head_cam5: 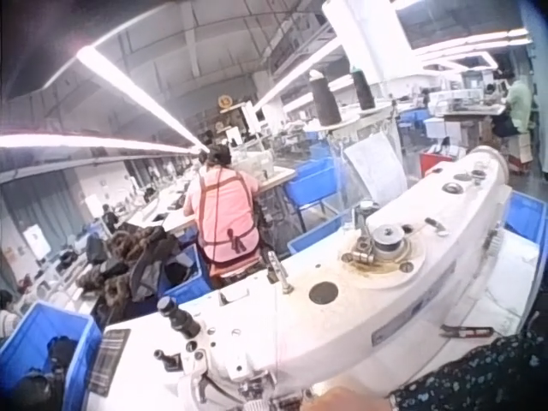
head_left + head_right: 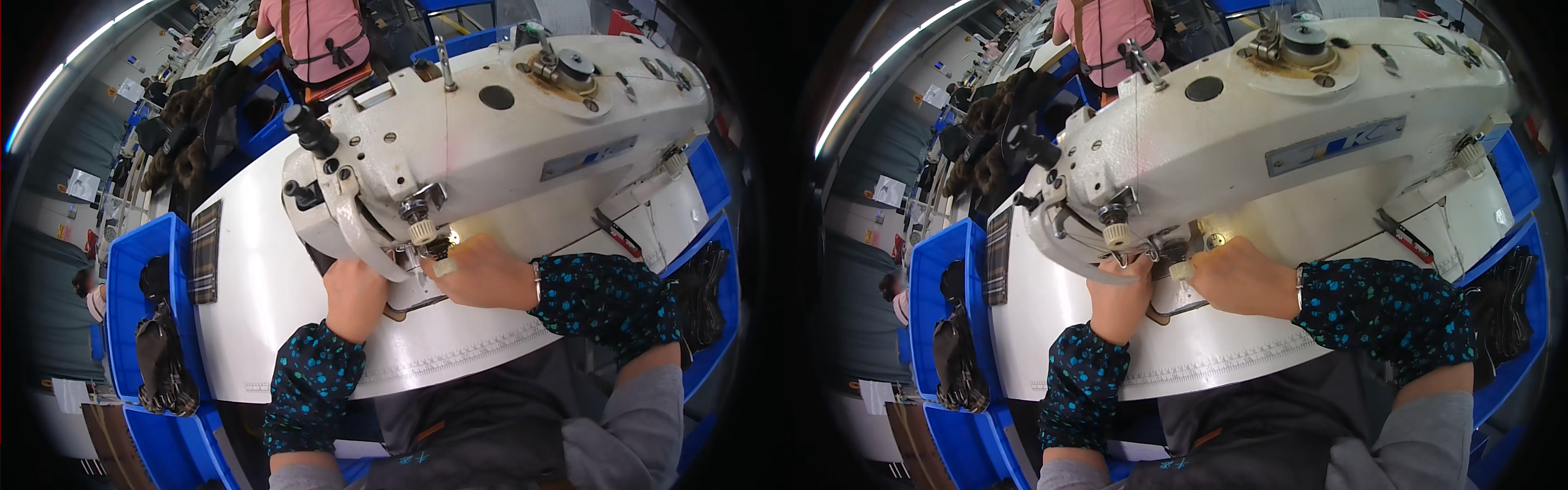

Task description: Sewing pieces of a fabric bag using an industrial sewing machine.

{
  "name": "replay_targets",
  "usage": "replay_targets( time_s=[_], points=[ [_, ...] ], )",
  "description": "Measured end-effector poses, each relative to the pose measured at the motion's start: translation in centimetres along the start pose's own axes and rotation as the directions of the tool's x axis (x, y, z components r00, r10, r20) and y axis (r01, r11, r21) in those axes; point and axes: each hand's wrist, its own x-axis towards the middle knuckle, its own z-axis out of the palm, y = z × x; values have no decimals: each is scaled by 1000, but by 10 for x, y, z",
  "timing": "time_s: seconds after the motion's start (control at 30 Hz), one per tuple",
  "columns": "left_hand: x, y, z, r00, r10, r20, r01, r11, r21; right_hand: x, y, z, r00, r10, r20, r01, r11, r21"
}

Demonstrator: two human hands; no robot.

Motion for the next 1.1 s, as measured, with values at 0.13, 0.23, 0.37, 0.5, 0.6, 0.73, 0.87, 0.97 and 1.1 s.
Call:
replay_targets(
  time_s=[0.13, 0.23, 0.37, 0.5, 0.6, 0.73, 0.87, 0.97, 1.1],
  points=[
    [-22, 13, -23, 997, -78, -5, 78, 997, -21, -5, -6, 0, 999, 52, -9, -51, 996, 71],
    [-50, 45, -27, 991, -107, -76, 98, 990, -105, -10, -18, -7, 960, 275, 57, -272, 860, 432],
    [-64, 72, -26, 966, -218, -141, 192, 965, -181, -18, -38, -12, 838, 416, 354, -507, 354, 786],
    [-55, 72, -31, 963, -255, -85, 235, 952, -196, -25, -38, -7, 845, 445, 297, -473, 362, 803],
    [-52, 65, -26, 989, -131, -69, 120, 982, -146, -25, -35, -3, 880, 427, 209, -422, 500, 756],
    [-44, 53, -25, 997, -56, -47, 49, 990, -135, -21, -26, 5, 977, 131, -168, -109, 985, 133],
    [-40, 42, -25, 1000, 13, 12, -11, 993, -121, -14, -11, 4, 999, 49, -23, -50, 998, -44],
    [-31, 26, -22, 996, 89, 31, -85, 991, -105, -7, -4, 3, 997, -76, -15, 75, 994, -78],
    [-13, -10, -3, 965, 255, -61, -262, 952, -160, -4, -3, 0, 997, -78, 29, 82, 982, -172]
  ],
)
